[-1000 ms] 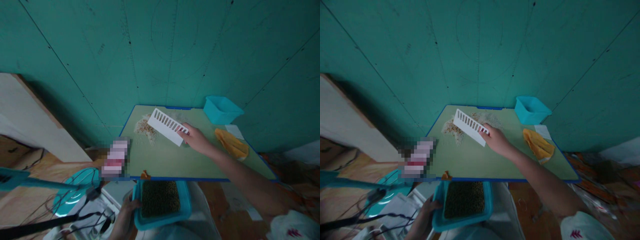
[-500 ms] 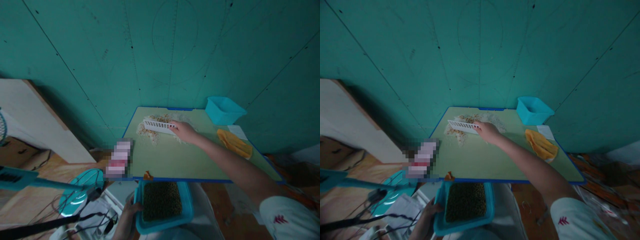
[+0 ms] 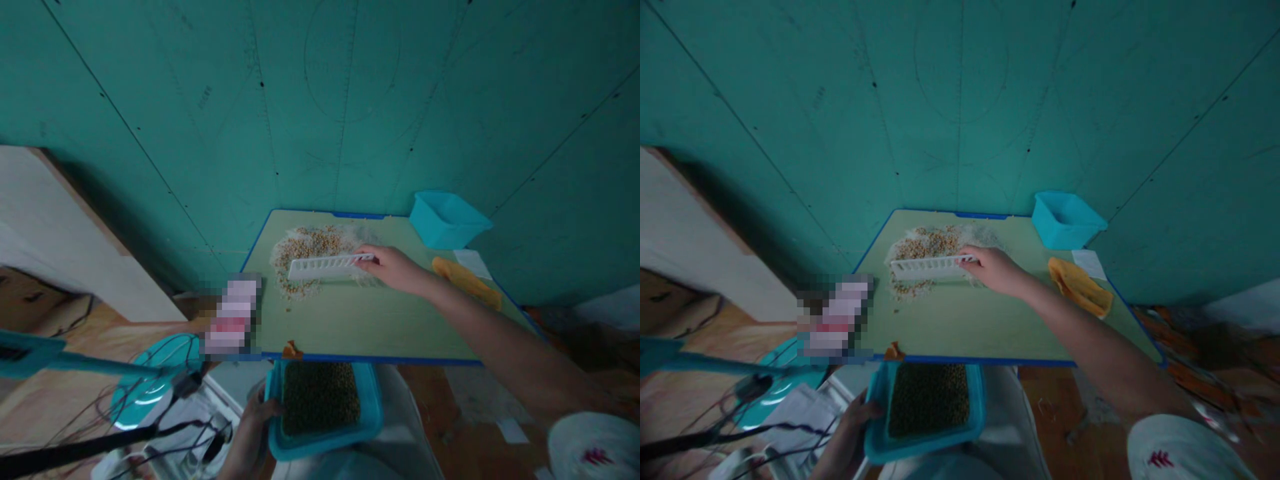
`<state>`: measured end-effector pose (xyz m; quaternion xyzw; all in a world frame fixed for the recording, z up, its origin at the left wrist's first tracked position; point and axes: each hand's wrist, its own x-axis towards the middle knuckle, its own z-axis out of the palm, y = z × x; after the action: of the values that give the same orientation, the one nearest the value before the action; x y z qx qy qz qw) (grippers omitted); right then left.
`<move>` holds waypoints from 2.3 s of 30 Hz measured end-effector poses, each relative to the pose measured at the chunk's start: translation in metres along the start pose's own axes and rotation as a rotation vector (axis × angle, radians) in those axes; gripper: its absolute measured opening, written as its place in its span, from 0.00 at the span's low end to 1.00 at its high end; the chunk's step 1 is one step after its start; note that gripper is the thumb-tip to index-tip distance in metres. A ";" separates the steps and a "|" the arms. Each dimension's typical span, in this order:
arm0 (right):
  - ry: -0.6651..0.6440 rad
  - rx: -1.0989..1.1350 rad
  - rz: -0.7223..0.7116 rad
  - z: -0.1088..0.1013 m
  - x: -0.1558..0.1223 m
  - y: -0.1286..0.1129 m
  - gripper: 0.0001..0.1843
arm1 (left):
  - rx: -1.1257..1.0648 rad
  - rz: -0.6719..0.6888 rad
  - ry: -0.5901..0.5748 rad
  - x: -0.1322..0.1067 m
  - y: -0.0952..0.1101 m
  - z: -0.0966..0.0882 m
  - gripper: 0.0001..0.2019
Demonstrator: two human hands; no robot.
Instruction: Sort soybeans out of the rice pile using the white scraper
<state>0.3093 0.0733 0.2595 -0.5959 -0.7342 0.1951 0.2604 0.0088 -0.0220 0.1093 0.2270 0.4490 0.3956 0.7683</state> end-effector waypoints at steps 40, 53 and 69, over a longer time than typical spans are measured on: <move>-0.090 0.066 -0.032 0.028 -0.019 -0.012 0.12 | 0.089 -0.057 0.070 -0.004 -0.001 -0.004 0.15; -0.060 0.107 0.000 0.028 -0.019 -0.008 0.13 | -0.026 -0.061 0.012 -0.003 -0.006 0.002 0.16; -0.106 0.134 -0.028 0.032 -0.027 -0.007 0.13 | 0.022 -0.072 0.015 -0.002 -0.006 0.003 0.16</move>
<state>0.2886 0.0465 0.2342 -0.5559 -0.7403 0.2713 0.2632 0.0131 -0.0267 0.1074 0.2161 0.4671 0.3643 0.7762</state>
